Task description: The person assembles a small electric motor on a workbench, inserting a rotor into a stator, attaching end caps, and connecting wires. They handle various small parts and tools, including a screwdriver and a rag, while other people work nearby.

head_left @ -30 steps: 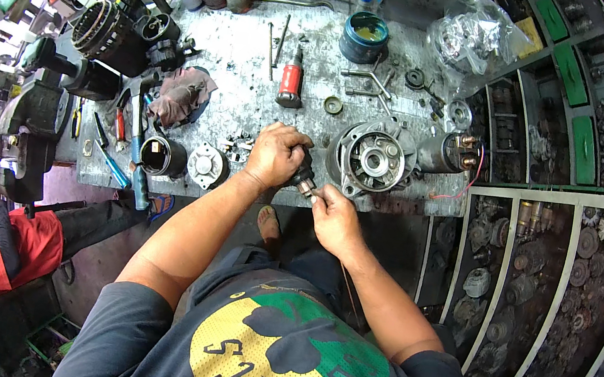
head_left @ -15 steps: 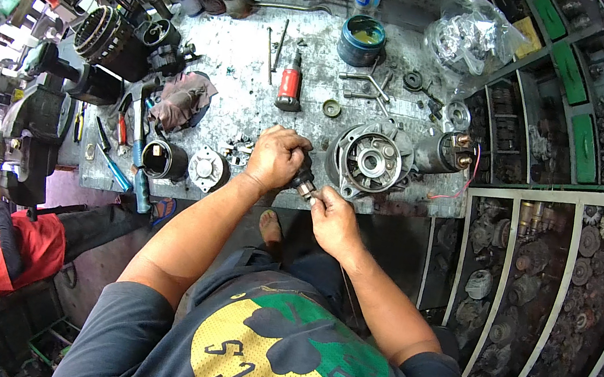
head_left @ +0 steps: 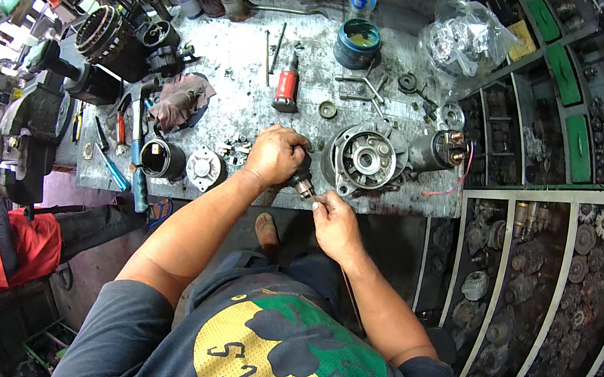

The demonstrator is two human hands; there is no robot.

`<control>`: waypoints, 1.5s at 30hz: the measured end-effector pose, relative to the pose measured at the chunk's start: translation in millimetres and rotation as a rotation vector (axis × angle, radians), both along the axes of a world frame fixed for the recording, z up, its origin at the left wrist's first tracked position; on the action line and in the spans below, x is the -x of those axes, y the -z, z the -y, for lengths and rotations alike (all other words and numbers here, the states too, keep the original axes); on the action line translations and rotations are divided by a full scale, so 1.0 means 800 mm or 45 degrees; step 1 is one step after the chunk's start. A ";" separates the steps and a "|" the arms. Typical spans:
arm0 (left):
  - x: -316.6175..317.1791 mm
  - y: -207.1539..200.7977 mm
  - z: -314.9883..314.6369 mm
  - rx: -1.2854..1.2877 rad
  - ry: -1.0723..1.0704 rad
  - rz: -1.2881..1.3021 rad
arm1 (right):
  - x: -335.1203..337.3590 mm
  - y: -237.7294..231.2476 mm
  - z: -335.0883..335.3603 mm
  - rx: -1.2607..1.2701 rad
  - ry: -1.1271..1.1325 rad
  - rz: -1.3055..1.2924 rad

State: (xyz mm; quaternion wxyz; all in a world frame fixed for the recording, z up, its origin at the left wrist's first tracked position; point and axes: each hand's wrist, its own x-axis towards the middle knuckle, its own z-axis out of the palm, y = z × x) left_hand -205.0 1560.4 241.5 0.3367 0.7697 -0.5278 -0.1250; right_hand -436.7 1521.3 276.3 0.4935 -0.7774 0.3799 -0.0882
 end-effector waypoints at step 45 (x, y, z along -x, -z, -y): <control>0.001 0.000 0.001 -0.021 -0.027 -0.021 | -0.013 -0.008 0.001 -0.019 -0.026 -0.150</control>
